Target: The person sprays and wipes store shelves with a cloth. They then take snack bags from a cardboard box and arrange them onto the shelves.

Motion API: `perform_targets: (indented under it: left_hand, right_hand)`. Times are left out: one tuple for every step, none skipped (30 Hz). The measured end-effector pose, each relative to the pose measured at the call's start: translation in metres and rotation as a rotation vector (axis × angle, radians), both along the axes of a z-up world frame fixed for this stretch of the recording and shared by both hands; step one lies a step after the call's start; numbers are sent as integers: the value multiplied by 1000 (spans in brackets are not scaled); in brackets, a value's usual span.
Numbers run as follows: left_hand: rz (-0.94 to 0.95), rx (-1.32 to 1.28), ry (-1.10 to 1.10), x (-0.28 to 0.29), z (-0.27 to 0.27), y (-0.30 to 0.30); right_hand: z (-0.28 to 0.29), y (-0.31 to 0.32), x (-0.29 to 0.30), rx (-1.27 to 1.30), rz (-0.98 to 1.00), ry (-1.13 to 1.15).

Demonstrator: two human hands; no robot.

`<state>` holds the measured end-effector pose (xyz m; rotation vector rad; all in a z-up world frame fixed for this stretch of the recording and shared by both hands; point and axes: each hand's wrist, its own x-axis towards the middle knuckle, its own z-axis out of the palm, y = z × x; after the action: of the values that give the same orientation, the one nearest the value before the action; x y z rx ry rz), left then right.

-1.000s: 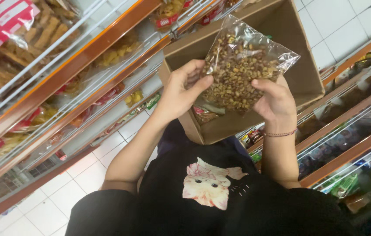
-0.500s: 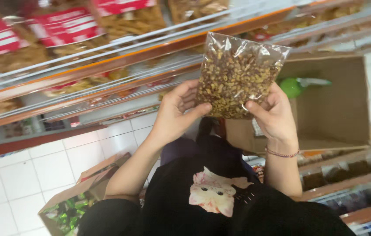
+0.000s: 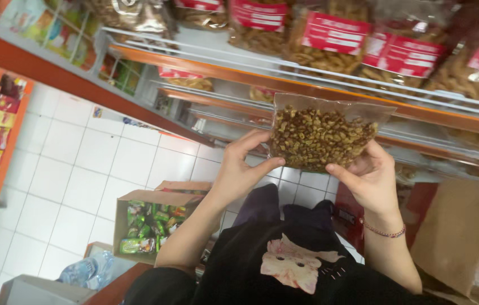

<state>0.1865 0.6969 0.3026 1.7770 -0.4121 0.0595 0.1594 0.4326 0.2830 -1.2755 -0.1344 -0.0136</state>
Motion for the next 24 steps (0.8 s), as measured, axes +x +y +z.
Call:
perform_targets:
  left_hand:
    - [24, -34, 21, 1, 0, 15]
    - [41, -71, 37, 4, -1, 27]
    - [62, -76, 30, 8, -1, 39]
    - [84, -81, 31, 9, -1, 50]
    - [105, -86, 31, 11, -1, 61]
    - [137, -79, 31, 12, -2, 69]
    - [170, -72, 31, 13, -2, 77]
    - [203, -64, 24, 16, -2, 84]
    - [237, -43, -11, 20, -2, 91]
    - [270, -26, -45, 22, -3, 97]
    - [303, -8, -79, 25, -3, 103]
    - [322, -42, -81, 30, -3, 108]
    - [342, -75, -84, 34, -4, 113]
    - [363, -112, -80, 36, -5, 116]
    - [391, -143, -83, 37, -7, 117]
    - [418, -167, -97, 41, -7, 119]
    - [445, -191, -111, 45, -7, 121]
    - [493, -179, -83, 49, -7, 124]
    - [541, -168, -53, 53, -6, 126]
    - [582, -157, -17, 57, -5, 130]
    - [607, -114, -95, 61, -4, 132]
    - [628, -67, -175, 67, 0, 136]
    - [647, -18, -255, 72, 3, 140]
    - [653, 17, -281, 77, 7, 147]
  right_hand:
    - [-2, 17, 7, 8, 13, -9]
    - [-4, 32, 14, 14, 20, -23]
    - [-5, 46, 23, 16, 18, -33]
    - [-6, 59, 28, 18, 15, -36]
    - [-6, 70, 35, 19, 11, -39]
    - [-7, 79, 40, -12, 6, -42]
    - [-7, 88, 46, -44, 1, -46]
    - [-7, 96, 55, -75, -5, -57]
    - [-7, 104, 63, -75, 9, -101]
    - [-7, 111, 71, -77, 20, -146]
    - [-7, 117, 78, -79, 32, -190]
    - [-7, 123, 87, -89, 30, -227]
    - [-8, 131, 94, -99, 27, -264]
    - [-8, 135, 99, -112, 27, -295]
    - [-7, 138, 105, -149, 41, -314]
    - [-5, 145, 113, -177, 52, -342]
    - [-3, 151, 122, -205, 63, -372]
    - [-1, 157, 129, -222, 77, -383]
    - [2, 164, 136, -238, 91, -395]
    - [5, 169, 140, -256, 100, -401]
    - [8, 175, 144, -259, 101, -411]
    - [12, 184, 150, -259, 99, -423]
    - [17, 193, 155, -258, 97, -435]
    - [21, 201, 159, -338, 52, -483]
